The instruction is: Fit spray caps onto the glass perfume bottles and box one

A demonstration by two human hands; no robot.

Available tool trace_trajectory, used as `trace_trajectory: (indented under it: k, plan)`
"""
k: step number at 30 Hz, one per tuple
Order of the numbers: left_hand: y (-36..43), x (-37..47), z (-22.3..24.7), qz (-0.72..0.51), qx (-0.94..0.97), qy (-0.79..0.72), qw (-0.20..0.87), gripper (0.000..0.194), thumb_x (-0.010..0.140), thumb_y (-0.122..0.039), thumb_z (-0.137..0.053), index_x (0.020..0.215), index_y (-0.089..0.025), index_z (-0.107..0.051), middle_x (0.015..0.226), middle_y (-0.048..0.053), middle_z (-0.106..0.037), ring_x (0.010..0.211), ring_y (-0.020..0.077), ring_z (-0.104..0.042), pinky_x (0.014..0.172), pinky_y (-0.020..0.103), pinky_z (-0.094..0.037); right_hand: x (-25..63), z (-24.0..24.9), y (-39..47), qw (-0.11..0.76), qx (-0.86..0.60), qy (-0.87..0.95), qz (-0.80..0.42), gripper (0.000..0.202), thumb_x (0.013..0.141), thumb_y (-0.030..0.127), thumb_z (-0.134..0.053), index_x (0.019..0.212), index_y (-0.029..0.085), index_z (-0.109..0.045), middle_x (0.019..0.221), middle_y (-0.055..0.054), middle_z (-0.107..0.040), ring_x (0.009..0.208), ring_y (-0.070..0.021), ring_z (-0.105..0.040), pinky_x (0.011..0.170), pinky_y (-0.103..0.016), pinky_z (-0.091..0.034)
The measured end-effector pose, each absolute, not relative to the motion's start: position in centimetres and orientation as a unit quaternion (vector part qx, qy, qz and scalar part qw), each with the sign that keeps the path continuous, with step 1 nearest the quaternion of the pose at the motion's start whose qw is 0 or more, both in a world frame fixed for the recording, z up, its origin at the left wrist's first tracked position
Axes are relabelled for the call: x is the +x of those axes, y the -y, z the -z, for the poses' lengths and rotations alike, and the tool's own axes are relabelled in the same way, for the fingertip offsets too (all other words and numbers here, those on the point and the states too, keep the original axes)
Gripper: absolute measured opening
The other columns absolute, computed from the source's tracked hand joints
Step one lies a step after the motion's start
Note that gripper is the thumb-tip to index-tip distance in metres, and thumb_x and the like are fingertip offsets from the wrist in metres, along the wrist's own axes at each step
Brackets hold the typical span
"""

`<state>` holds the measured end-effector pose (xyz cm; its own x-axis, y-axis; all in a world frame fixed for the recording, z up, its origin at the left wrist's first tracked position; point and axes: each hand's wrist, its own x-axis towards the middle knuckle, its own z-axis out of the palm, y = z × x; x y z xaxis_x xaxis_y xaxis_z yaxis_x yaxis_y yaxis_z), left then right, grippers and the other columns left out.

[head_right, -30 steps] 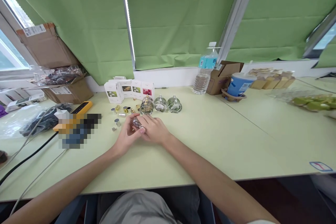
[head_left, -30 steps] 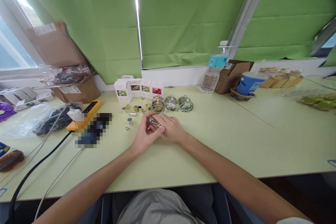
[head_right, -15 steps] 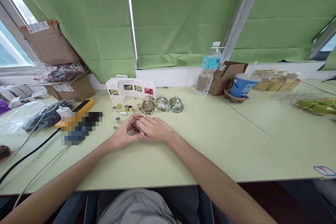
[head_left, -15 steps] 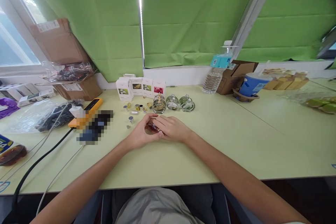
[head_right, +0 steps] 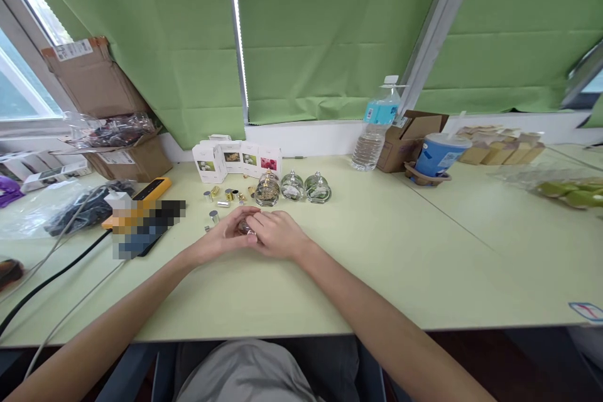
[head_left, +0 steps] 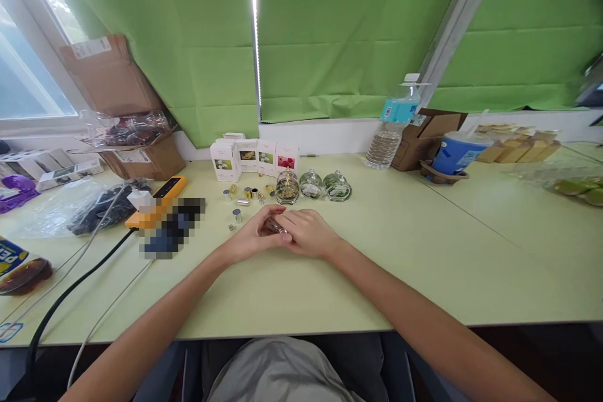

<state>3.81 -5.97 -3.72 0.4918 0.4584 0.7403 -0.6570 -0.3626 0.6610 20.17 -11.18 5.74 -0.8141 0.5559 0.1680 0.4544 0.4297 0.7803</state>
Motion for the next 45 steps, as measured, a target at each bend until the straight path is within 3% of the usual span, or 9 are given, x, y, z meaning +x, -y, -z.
trace_trajectory:
  k: [8, 18, 31, 45]
  plan:
    - [5.8, 7.1, 4.3, -0.554, 0.509, 0.080, 0.654, 0.055, 0.078, -0.038, -0.074, 0.124, -0.020, -0.050, 0.102, 0.005, -0.059, 0.099, 0.0190, -0.057, 0.088, 0.033, -0.046, 20.1, -4.7, 11.0, -0.055, 0.381, -0.798, -0.464, 0.024, 0.091, 0.034, -0.050, 0.104, 0.015, -0.058, 0.089, -0.007, -0.070, 0.073, -0.0166, -0.062, 0.063, -0.029, -0.036]
    - [6.1, 6.8, 4.4, -0.576, 0.517, 0.076, 0.629, 0.060, 0.072, -0.032, -0.079, 0.125, -0.019, -0.052, 0.108, 0.007, -0.060, 0.099, 0.0194, -0.055, 0.086, 0.031, -0.047, 20.3, -4.9, 10.8, -0.050, 0.322, -0.820, -0.470, 0.026, 0.091, 0.034, -0.051, 0.106, 0.014, -0.059, 0.085, -0.005, -0.068, 0.073, -0.0171, -0.061, 0.066, -0.031, -0.038]
    - [6.8, 6.2, 4.1, -0.587, 0.515, 0.067, 0.621, 0.060, 0.068, -0.029, -0.080, 0.122, -0.020, -0.056, 0.094, 0.002, -0.057, 0.082, 0.0137, -0.052, 0.076, 0.026, -0.045, 20.6, -4.9, 10.6, -0.054, 0.288, -0.817, -0.497, 0.030, 0.094, 0.034, -0.045, 0.110, 0.013, -0.058, 0.084, -0.007, -0.069, 0.072, -0.0176, -0.061, 0.067, -0.032, -0.040]
    - [6.5, 6.3, 4.1, -0.573, 0.511, 0.072, 0.637, 0.062, 0.067, -0.029, -0.081, 0.123, -0.017, -0.057, 0.097, 0.004, -0.059, 0.085, 0.0151, -0.054, 0.080, 0.028, -0.047, 20.9, -4.9, 10.5, -0.055, 0.279, -0.821, -0.495, 0.032, 0.094, 0.036, -0.046, 0.113, 0.012, -0.058, 0.086, -0.008, -0.068, 0.074, -0.0180, -0.061, 0.068, -0.032, -0.041]
